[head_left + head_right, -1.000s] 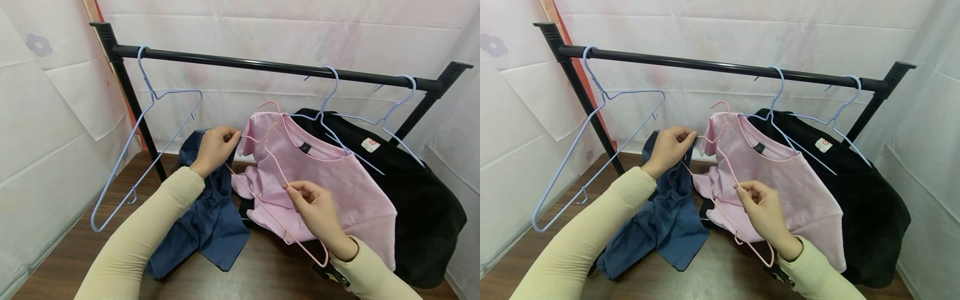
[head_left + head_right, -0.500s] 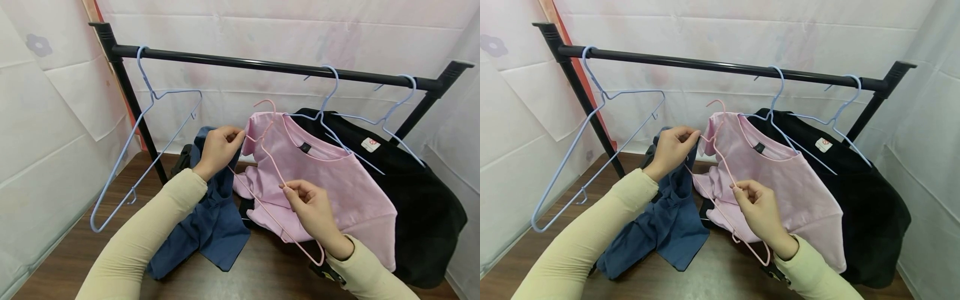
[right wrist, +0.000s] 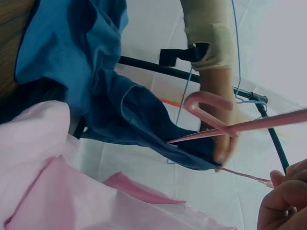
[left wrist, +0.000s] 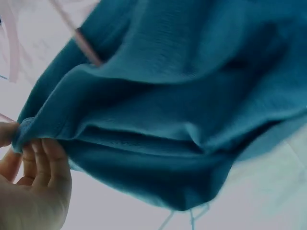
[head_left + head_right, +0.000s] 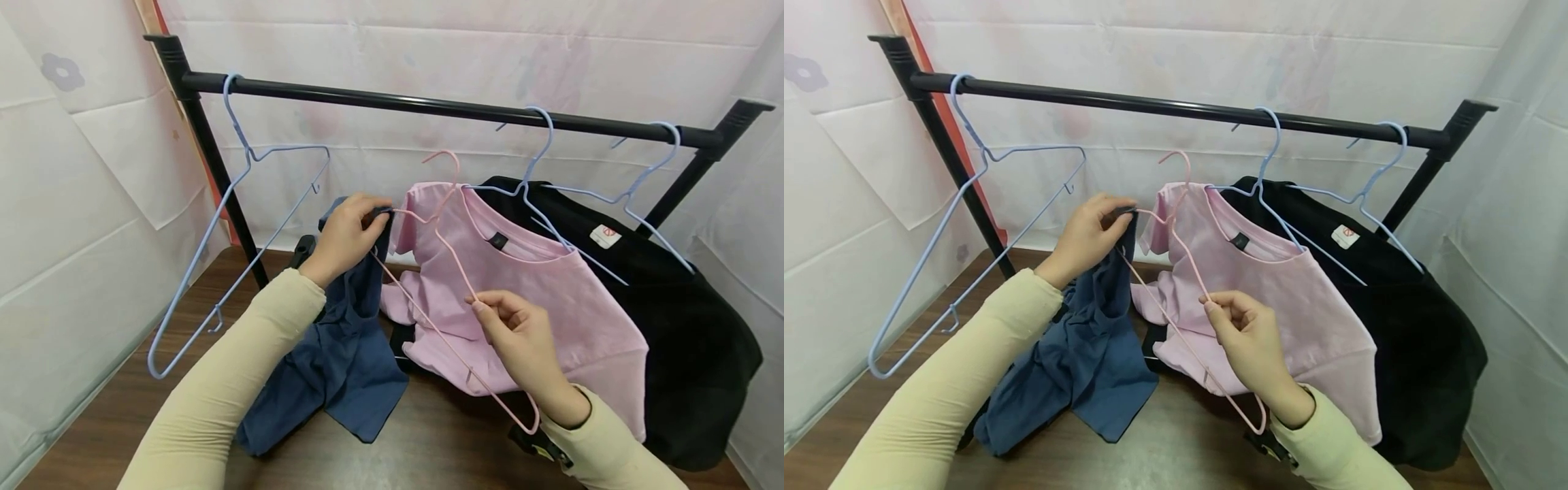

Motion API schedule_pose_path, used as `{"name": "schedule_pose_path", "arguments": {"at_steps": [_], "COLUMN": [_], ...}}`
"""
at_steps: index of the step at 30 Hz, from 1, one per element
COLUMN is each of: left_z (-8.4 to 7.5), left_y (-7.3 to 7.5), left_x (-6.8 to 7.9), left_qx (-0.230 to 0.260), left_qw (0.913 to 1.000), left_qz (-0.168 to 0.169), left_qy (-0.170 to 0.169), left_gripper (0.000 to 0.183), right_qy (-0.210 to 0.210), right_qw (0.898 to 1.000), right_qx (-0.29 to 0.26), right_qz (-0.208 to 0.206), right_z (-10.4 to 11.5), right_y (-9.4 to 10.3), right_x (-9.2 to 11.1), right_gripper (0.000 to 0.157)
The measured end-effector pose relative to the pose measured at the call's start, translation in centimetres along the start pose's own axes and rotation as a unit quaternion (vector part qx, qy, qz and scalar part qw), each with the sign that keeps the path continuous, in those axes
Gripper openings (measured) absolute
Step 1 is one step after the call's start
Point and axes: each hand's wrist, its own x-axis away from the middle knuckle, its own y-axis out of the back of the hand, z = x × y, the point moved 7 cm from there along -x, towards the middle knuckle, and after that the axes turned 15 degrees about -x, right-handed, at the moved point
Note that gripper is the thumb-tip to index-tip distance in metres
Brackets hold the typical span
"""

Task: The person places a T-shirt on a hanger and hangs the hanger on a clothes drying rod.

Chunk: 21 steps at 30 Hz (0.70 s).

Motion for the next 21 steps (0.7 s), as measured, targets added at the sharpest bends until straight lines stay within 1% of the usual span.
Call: {"name": "schedule_pose_path", "arguments": {"at_steps": [3,6,8,12,14,18,21], "left_z": [1.2,1.6,1.4,0.1,-0.4,-0.9,-1.3], "left_y": [-0.1,-0.1,0.0,0.1,-0.1,-0.4,-0.5], "left_x": [0.1,0.2,0.4,0.7,0.8,1.2,1.3], "left_qx": [-0.010,-0.024,-0.036,-0.045,-0.036,0.003,0.030], "left_qw": [0.9997,0.9994,0.9990,0.9972,0.9965,0.9946,0.9914], "left_qz": [0.012,-0.002,-0.021,-0.061,-0.076,-0.104,-0.127], "left_qy": [0.018,0.023,0.016,-0.001,-0.003,0.005,0.004], "left_gripper": [0.033,0.034,0.032,0.030,0.030,0.030,0.029], "right_qy": [-0.006,-0.016,-0.021,-0.019,-0.013,0.000,0.013], "right_qw": [1.000,1.000,0.999,1.000,1.000,1.000,1.000], "right_qx": [-0.001,0.005,0.011,0.015,0.008,-0.011,-0.012], "right_qz": [-0.010,-0.018,-0.023,-0.019,-0.015,-0.007,-0.003], "right_z": [0.2,0.2,0.2,-0.1,-0.3,-0.7,-0.8], "right_y": [0.2,0.3,0.3,0.0,-0.3,-0.8,-0.9], "right_x": [-0.1,-0.2,-0.2,-0.3,-0.3,-0.3,-0.1], "right_gripper": [0.011,0.011,0.011,0.009,0.009,0.009,0.008]}}
